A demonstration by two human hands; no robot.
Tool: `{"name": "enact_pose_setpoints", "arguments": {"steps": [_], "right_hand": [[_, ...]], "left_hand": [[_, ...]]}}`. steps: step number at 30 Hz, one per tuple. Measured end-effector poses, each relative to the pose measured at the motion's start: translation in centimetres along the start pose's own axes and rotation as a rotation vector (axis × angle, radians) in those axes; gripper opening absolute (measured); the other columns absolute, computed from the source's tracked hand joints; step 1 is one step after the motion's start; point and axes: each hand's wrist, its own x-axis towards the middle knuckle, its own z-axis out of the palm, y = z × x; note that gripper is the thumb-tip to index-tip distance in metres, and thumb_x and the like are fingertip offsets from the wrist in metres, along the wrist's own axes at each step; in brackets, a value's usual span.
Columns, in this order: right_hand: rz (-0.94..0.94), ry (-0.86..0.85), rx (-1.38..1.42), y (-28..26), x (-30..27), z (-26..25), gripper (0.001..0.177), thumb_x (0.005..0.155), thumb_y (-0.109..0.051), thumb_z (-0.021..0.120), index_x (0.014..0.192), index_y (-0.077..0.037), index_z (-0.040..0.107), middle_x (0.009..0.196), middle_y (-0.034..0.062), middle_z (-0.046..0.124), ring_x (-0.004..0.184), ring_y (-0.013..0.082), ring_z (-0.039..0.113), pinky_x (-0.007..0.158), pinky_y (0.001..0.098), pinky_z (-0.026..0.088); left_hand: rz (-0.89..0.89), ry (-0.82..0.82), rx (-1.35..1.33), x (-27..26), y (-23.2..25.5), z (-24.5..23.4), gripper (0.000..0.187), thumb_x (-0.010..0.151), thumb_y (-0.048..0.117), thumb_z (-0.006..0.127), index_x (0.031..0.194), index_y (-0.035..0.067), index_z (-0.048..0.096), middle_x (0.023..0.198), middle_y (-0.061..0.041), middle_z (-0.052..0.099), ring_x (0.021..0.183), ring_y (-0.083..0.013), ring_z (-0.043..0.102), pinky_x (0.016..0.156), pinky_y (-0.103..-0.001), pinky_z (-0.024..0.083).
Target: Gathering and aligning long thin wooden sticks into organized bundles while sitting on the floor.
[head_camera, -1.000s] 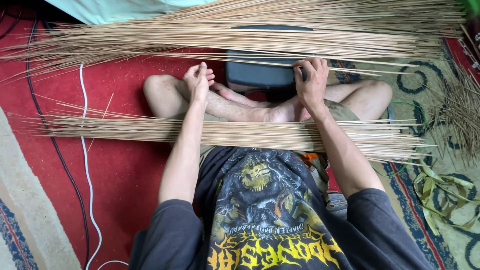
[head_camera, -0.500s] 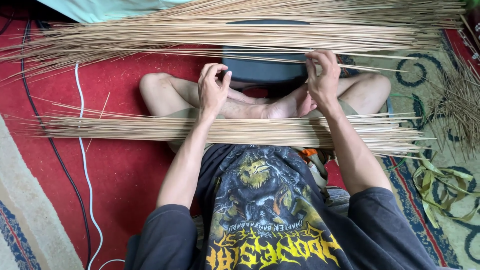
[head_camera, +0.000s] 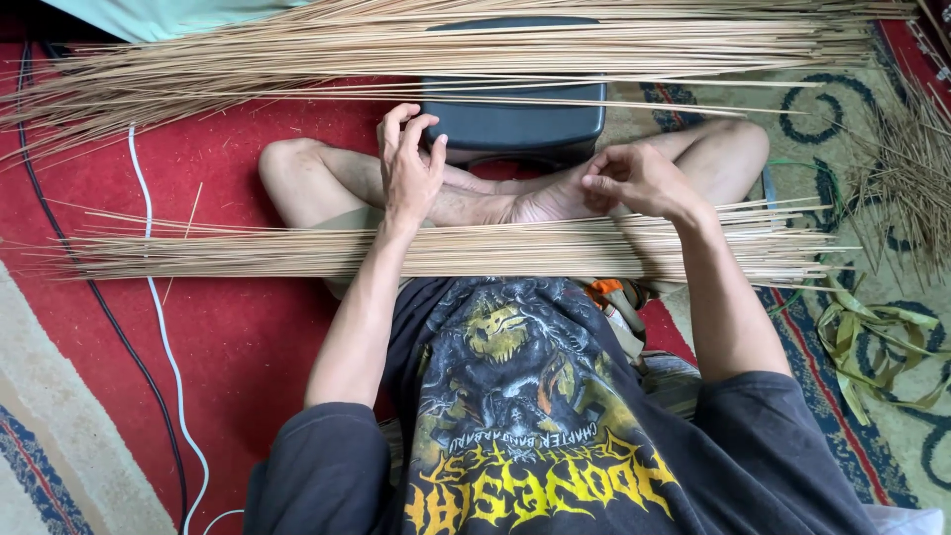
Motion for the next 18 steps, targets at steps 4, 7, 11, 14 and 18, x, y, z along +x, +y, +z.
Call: {"name": "enact_pose_setpoints", "arguments": {"steps": [4, 7, 11, 14, 18], "right_hand": [[-0.159, 0.353, -0.286, 1.2, 0.1, 0.7, 0.013, 0.096, -0.008, 0.078, 0.100, 0.003, 0.073, 0.078, 0.0114, 0.073, 0.060, 0.0173, 0.069, 0.051, 0.0252, 0.056], [-0.231, 0.525, -0.346, 0.8, 0.7, 0.8, 0.010, 0.090, -0.003, 0.079, 0.091, 0.003, 0.071, 0.082, 0.0099, 0.068, 0.067, 0.0169, 0.061, 0.060, 0.0300, 0.052], [-0.253, 0.487, -0.328, 0.2, 1.1, 1.9, 0.007, 0.088, 0.001, 0.078, 0.091, 0.003, 0.071, 0.081, 0.0091, 0.066, 0.065, 0.0158, 0.057, 0.057, 0.0281, 0.049], [-0.317, 0.521, -0.366, 0.1, 2.2, 2.4, 0.009, 0.087, 0.002, 0.077, 0.094, 0.005, 0.072, 0.084, 0.0107, 0.066, 0.067, 0.0179, 0.058, 0.060, 0.0296, 0.050], [-0.378, 0.728, -0.574, 1.2, 4.0, 3.0, 0.015, 0.089, -0.004, 0.077, 0.103, -0.001, 0.072, 0.097, 0.0098, 0.061, 0.084, 0.0262, 0.060, 0.076, 0.0375, 0.052]], "left_hand": [[0.029, -0.017, 0.074, -0.1, -0.6, 0.2, 0.031, 0.086, 0.005, 0.077, 0.115, 0.005, 0.069, 0.136, -0.013, 0.049, 0.128, -0.0336, 0.052, 0.112, -0.046, 0.047], [0.072, -0.048, 0.181, 0.5, -1.4, 0.6, 0.036, 0.089, 0.011, 0.078, 0.123, 0.008, 0.067, 0.145, -0.013, 0.045, 0.135, -0.0340, 0.047, 0.116, -0.049, 0.042], [0.067, -0.146, 0.300, 0.3, -2.6, 0.9, 0.054, 0.089, 0.019, 0.080, 0.139, 0.010, 0.062, 0.156, -0.015, 0.038, 0.146, -0.0346, 0.037, 0.123, -0.051, 0.030], [0.110, -0.168, 0.332, 0.9, -3.4, 0.9, 0.055, 0.092, 0.024, 0.079, 0.142, 0.010, 0.060, 0.156, -0.015, 0.037, 0.146, -0.0348, 0.034, 0.123, -0.055, 0.026], [0.153, -0.134, 0.346, 1.6, -3.1, 0.5, 0.044, 0.094, 0.021, 0.077, 0.136, 0.012, 0.066, 0.144, -0.013, 0.047, 0.138, -0.0318, 0.043, 0.120, -0.055, 0.027]]}}
